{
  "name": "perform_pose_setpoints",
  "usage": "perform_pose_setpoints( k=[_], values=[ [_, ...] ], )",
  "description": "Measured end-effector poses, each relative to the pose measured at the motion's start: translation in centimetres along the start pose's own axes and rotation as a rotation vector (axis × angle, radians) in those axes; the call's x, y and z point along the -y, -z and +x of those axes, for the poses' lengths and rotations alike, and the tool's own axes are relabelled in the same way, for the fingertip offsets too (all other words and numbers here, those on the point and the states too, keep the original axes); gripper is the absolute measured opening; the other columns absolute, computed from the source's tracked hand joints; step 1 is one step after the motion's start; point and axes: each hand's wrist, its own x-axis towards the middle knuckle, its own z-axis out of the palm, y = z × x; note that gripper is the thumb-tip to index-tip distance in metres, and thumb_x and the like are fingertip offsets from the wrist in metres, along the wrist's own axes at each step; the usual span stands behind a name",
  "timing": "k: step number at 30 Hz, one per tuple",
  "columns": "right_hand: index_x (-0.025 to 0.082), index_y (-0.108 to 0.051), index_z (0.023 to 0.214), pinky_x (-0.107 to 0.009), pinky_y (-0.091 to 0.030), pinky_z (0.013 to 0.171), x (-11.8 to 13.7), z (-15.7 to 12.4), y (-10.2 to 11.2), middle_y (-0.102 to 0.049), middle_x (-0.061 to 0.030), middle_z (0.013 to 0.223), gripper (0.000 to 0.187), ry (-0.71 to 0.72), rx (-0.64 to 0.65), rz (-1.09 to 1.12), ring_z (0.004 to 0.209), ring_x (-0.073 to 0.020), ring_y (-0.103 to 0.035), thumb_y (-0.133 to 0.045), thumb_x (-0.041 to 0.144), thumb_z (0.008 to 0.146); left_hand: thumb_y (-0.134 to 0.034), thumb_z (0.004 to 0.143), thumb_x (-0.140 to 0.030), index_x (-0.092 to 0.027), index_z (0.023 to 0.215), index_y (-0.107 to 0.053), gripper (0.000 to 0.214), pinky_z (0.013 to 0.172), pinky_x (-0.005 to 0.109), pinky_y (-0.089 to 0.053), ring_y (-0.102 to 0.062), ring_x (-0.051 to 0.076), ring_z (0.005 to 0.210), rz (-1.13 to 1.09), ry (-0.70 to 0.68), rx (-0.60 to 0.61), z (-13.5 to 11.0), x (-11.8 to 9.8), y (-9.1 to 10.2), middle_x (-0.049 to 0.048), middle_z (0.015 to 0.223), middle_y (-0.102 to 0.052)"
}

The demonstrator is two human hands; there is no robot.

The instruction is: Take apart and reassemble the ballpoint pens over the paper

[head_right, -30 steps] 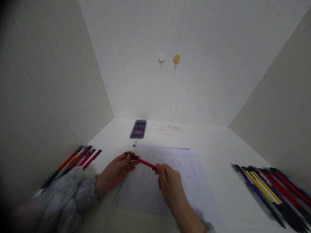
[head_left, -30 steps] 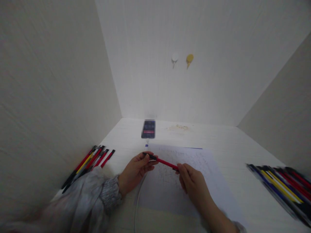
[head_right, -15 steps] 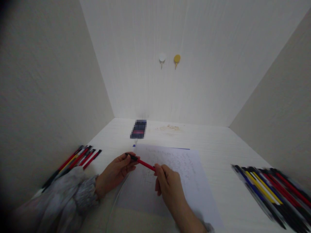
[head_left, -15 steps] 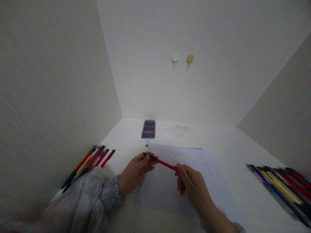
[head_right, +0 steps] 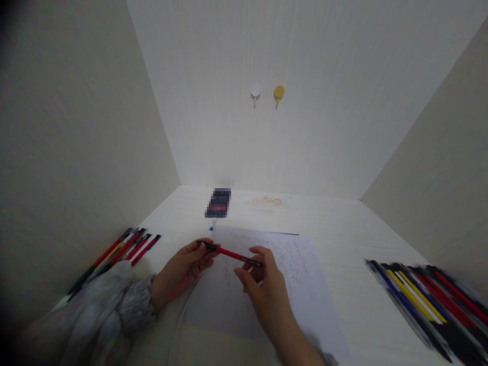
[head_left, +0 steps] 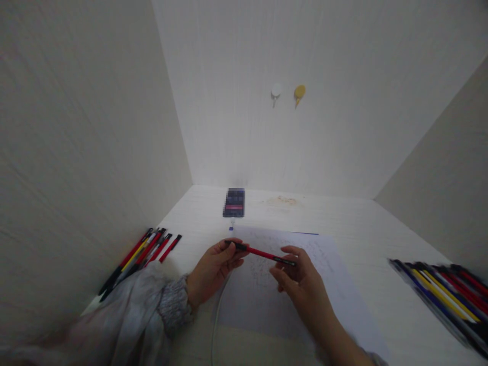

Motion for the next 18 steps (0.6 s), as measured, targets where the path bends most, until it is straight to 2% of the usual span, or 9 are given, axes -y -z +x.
perform_pose_setpoints(
  k=[3, 7, 10, 12, 15, 18],
  values=[
    [0.018, -0.049, 0.079, -0.02, -0.039, 0.043, 0.14, -0.14, 0.11, -0.057, 0.0011, 0.056, 0.022, -0.007, 0.052, -0.029, 0.042, -0.009, -0.05, -0.047, 0.039, 0.074, -0.056, 0.074, -0.017, -0.014, 0.085, -0.056, 0.012, 0.063, 0.02, -0.048, -0.062, 0.014, 0.077, -0.004, 0.015, -0.001, -0.06, -0.07, -0.02, 0.0066, 0.086, -0.065],
    [0.017, -0.049, 0.063, -0.02, -0.035, 0.037, 0.27, -0.19, 0.15, -0.047, 0.0034, 0.039, 0.033, -0.076, 0.064, -0.061, 0.033, -0.0084, -0.044, -0.038, 0.044, 0.077, -0.056, 0.074, -0.017, -0.013, 0.085, -0.056, 0.012, 0.063, 0.02, -0.048, -0.061, 0.014, 0.077, -0.018, 0.027, 0.017, -0.12, -0.1, -0.01, 0.0068, 0.086, -0.065],
    [0.017, -0.048, 0.082, -0.021, -0.038, 0.039, 0.29, -0.13, 0.02, -0.052, 0.0035, 0.05, 0.028, -0.041, 0.007, 0.034, 0.04, -0.0096, -0.048, -0.051, 0.043, 0.071, -0.056, 0.074, -0.017, -0.014, 0.087, -0.056, 0.013, 0.064, 0.02, -0.048, -0.061, 0.014, 0.079, -0.019, 0.024, 0.021, -0.15, -0.09, -0.01, 0.0069, 0.087, -0.065],
    [0.019, -0.046, 0.091, -0.022, -0.04, 0.042, 0.31, -0.11, -0.01, -0.056, 0.0022, 0.06, 0.034, -0.011, -0.015, 0.078, 0.045, -0.0105, -0.051, -0.057, 0.039, 0.067, -0.057, 0.073, -0.017, -0.014, 0.087, -0.056, 0.015, 0.065, 0.02, -0.048, -0.061, 0.014, 0.08, -0.014, 0.024, 0.019, -0.16, -0.09, -0.02, 0.0069, 0.088, -0.065],
    [0.018, -0.049, 0.079, -0.022, -0.039, 0.043, 0.42, -0.14, 0.08, -0.056, 0.0009, 0.057, 0.025, -0.029, 0.022, 0.059, 0.044, -0.0103, -0.05, -0.051, 0.041, 0.071, -0.058, 0.073, -0.017, -0.014, 0.087, -0.056, 0.015, 0.065, 0.02, -0.048, -0.061, 0.015, 0.08, -0.004, 0.028, 0.017, -0.17, -0.12, -0.03, 0.0073, 0.088, -0.064],
    [0.017, -0.051, 0.066, -0.022, -0.036, 0.041, 0.52, -0.17, 0.2, -0.051, 0.0024, 0.042, 0.031, -0.071, 0.041, -0.004, 0.037, -0.0095, -0.046, -0.043, 0.045, 0.075, -0.058, 0.073, -0.018, -0.013, 0.086, -0.056, 0.014, 0.065, 0.021, -0.047, -0.061, 0.014, 0.078, 0.001, 0.027, 0.025, -0.18, -0.15, -0.03, 0.0071, 0.088, -0.065]
  ],
)
